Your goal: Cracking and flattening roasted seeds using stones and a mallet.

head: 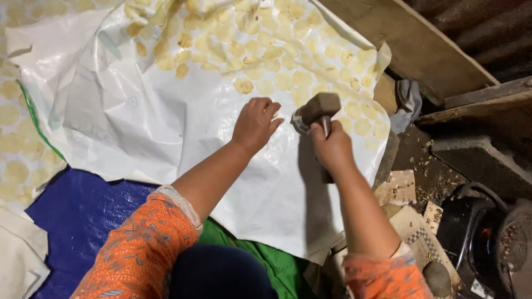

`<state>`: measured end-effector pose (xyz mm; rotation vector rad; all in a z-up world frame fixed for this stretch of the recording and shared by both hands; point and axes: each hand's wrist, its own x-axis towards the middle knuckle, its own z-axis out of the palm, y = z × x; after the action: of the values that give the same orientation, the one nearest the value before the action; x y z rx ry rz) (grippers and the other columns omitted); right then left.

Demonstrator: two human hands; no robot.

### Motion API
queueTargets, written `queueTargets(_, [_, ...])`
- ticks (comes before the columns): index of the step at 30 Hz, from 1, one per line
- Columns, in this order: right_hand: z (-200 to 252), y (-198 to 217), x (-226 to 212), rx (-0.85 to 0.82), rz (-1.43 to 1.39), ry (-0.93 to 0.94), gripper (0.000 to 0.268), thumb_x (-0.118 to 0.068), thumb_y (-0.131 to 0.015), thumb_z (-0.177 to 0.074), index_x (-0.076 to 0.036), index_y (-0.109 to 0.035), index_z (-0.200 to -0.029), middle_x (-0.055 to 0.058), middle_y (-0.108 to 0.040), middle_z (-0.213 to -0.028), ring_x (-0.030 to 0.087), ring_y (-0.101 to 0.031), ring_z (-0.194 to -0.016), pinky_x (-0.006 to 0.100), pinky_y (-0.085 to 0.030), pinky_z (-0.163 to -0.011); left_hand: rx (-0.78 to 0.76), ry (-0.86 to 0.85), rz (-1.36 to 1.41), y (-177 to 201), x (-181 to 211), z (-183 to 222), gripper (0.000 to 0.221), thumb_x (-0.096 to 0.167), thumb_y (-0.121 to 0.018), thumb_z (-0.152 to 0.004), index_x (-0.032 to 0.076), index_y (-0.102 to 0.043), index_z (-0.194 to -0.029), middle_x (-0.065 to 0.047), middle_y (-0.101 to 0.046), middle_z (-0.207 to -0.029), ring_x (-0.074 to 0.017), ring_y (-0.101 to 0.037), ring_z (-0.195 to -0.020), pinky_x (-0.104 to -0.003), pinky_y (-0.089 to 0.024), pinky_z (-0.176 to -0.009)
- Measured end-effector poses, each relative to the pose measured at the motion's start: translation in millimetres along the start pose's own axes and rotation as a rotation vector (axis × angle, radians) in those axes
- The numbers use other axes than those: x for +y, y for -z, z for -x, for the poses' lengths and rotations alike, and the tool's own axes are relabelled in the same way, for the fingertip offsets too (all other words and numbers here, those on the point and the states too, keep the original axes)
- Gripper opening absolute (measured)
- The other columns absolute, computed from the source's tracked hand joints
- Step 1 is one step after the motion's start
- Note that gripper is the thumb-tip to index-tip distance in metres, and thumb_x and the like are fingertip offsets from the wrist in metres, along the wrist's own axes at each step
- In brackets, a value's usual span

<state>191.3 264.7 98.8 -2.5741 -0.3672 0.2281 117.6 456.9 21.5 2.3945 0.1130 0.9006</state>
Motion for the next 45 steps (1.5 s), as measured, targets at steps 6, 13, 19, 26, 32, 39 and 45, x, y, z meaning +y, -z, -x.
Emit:
queueTargets(6, [2, -27, 38, 0.13, -0.069, 0.14, 0.042, -0.037, -0.065, -0.1, 0.002, -0.053, -0.11, 0.03, -0.07, -0.087, 0.05, -0.067, -0.081, 0.054, -0.054, -0.069, -0.031, 0.055, 0.051, -4, -10, 14, 0.015, 0.007, -0.077, -0.089, 0.008, -0.071, -0.103, -0.006, -0.063, -0.1, -0.0285, -0.058, -0.1, -0.041, -0.05, -0.089])
queueTargets(13, [14, 33, -11, -0.036, -0.474, -0.066, 0.027, -0.028, -0.064, -0.101, -0.003, -0.054, -0.099, 0.006, -0.056, -0.06, 0.017, -0.054, -0.044, 0.035, -0.043, -0.041, -0.115, 0.063, 0.119, -18, 13, -7, 0.009, 0.016, -0.078, -0.085, 0.012, -0.072, -0.089, -0.003, -0.064, -0.096, -0.0277, -0.059, -0.097, -0.042, -0.047, -0.086])
queueTargets(19, [34, 45, 1, 0.322, -0.717, 0.36, 0.021, -0.017, -0.058, -0.107, 0.001, -0.05, -0.115, 0.012, -0.061, -0.081, 0.017, -0.06, -0.06, 0.033, -0.051, -0.055, -0.148, -0.012, 0.035, -38, 16, -14, 0.011, 0.006, -0.07, -0.082, 0.013, -0.071, -0.09, -0.005, -0.064, -0.097, -0.0291, -0.059, -0.097, -0.042, -0.047, -0.084])
queueTargets(26, [-4, -33, 33, 0.16, 0.12, 0.25, 0.045, -0.038, -0.069, -0.101, 0.004, -0.055, -0.11, 0.028, -0.069, -0.081, 0.045, -0.066, -0.073, 0.05, -0.052, -0.062, 0.027, 0.133, 0.039, -14, -9, -8, 0.006, 0.01, -0.068, -0.097, 0.005, -0.065, -0.097, -0.013, -0.06, -0.101, -0.035, -0.055, -0.096, -0.047, -0.047, -0.086])
queueTargets(32, [17, 12, -8, -0.028, -0.218, -0.159, 0.046, -0.041, -0.061, -0.096, 0.002, -0.053, -0.112, 0.031, -0.07, -0.085, 0.05, -0.072, -0.071, 0.055, -0.054, -0.065, -0.08, -0.055, 0.113, 19, 1, -2, 0.03, 0.015, -0.076, -0.08, 0.001, -0.068, -0.105, -0.015, -0.061, -0.108, -0.0366, -0.056, -0.104, -0.047, -0.047, -0.087])
queueTargets(39, [1, 13, -16, -0.03, 0.004, -0.022, 0.043, -0.04, -0.066, -0.098, 0.001, -0.057, -0.108, 0.031, -0.07, -0.092, 0.052, -0.07, -0.085, 0.054, -0.055, -0.074, -0.071, 0.084, 0.025, -4, -15, 12, 0.023, 0.004, -0.071, -0.091, 0.01, -0.073, -0.113, -0.004, -0.067, -0.109, -0.0263, -0.06, -0.109, -0.04, -0.051, -0.095])
queueTargets(45, [-2, -41, 33, 0.175, -0.034, 0.243, 0.042, -0.035, -0.068, -0.1, 0.004, -0.056, -0.112, 0.028, -0.07, -0.086, 0.045, -0.068, -0.079, 0.049, -0.053, -0.066, -0.003, 0.176, 0.053, 8, -9, 7, 0.017, 0.005, -0.075, -0.085, 0.005, -0.075, -0.102, -0.008, -0.066, -0.103, -0.0301, -0.058, -0.105, -0.042, -0.051, -0.09])
